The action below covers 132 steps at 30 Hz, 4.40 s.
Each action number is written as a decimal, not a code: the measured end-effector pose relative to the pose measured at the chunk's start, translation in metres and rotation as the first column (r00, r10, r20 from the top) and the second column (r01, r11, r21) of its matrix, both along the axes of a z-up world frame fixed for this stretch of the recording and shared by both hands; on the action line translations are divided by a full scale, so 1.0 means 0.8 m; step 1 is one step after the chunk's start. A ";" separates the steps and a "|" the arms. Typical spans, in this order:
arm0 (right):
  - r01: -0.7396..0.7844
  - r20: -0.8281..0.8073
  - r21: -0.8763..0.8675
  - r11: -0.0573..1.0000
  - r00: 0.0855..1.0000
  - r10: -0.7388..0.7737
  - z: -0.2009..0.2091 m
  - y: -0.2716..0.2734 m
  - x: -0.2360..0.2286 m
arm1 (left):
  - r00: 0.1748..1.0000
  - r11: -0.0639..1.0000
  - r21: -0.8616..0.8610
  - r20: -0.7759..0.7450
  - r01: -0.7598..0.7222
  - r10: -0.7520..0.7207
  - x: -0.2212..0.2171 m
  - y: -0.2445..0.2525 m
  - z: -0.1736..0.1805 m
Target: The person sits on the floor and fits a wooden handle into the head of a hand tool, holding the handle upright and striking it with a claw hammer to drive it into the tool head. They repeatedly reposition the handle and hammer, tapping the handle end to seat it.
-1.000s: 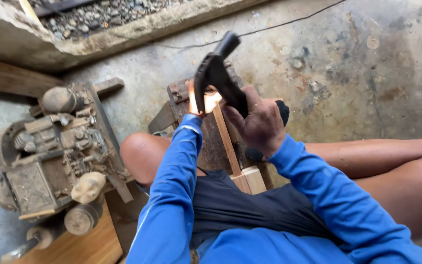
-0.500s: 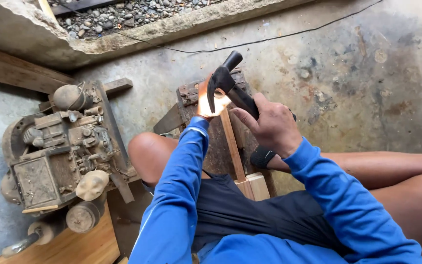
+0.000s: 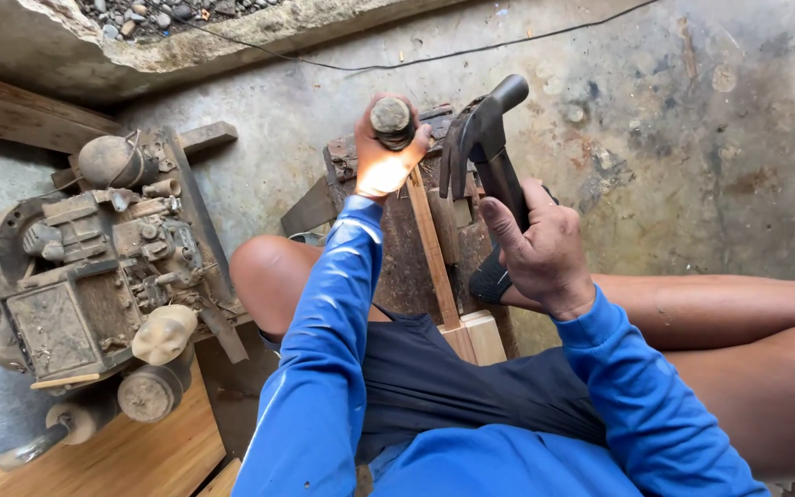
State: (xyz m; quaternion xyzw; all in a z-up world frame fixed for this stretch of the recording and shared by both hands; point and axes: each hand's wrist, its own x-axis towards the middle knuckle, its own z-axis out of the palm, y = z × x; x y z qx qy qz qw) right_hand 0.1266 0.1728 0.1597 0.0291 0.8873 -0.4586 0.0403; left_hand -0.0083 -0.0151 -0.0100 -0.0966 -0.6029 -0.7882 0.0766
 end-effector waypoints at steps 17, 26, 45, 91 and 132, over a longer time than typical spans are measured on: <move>-0.009 0.023 -0.067 0.998 1.000 0.011 0.001 -0.004 -0.006 | 0.992 0.971 -0.239 -0.118 0.019 -0.048 -0.012 0.013 -0.006; -0.143 -0.191 0.103 0.984 0.968 0.161 -0.011 -0.012 -0.030 | 0.966 0.994 -0.076 -0.242 0.073 -0.089 -0.018 0.008 -0.032; -0.135 -0.218 0.359 0.924 0.950 0.224 -0.037 -0.026 -0.043 | 0.992 0.948 -0.305 -0.113 -0.094 0.061 -0.012 0.006 -0.089; 0.126 0.127 -0.020 0.992 0.984 -0.123 -0.004 0.034 0.048 | 0.728 0.783 -0.518 0.380 -0.344 0.571 0.029 -0.069 -0.090; 0.270 0.251 -0.437 0.858 0.952 -0.172 -0.062 0.035 0.096 | 0.988 0.990 0.110 0.140 -0.083 0.068 -0.022 -0.033 -0.036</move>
